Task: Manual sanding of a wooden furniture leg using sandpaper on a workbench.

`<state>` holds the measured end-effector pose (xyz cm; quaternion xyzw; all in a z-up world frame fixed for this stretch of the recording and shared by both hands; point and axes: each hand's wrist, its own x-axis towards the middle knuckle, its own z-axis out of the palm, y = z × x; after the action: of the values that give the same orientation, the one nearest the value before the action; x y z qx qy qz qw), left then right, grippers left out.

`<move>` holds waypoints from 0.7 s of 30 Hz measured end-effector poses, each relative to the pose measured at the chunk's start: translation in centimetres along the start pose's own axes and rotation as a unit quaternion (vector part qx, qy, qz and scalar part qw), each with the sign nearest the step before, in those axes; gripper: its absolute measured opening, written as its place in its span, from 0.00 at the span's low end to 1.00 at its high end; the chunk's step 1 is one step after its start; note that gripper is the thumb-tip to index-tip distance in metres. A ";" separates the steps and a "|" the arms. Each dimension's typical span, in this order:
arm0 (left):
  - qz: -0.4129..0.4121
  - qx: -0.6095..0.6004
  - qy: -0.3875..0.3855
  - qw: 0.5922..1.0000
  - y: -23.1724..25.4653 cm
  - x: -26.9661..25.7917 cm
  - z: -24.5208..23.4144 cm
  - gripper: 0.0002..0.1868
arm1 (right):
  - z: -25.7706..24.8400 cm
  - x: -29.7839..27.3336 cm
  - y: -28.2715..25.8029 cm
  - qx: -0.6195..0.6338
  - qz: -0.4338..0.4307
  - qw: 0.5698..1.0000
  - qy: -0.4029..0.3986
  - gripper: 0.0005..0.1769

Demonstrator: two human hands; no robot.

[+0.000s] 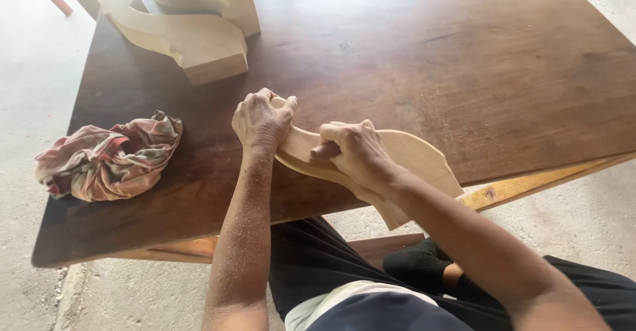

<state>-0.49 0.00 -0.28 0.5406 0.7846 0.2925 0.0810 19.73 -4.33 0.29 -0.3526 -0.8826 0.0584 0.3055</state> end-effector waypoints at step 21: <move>0.018 -0.009 0.034 0.999 -0.2 -0.1 0.5 0.22 | -3.5 0.3 0.0 0.083 0.094 0.971 -0.205 0.18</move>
<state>-0.35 0.09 -0.83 0.5440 0.7744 0.3187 0.0538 21.61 -4.46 3.27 -0.3875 -0.8815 0.2311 0.1396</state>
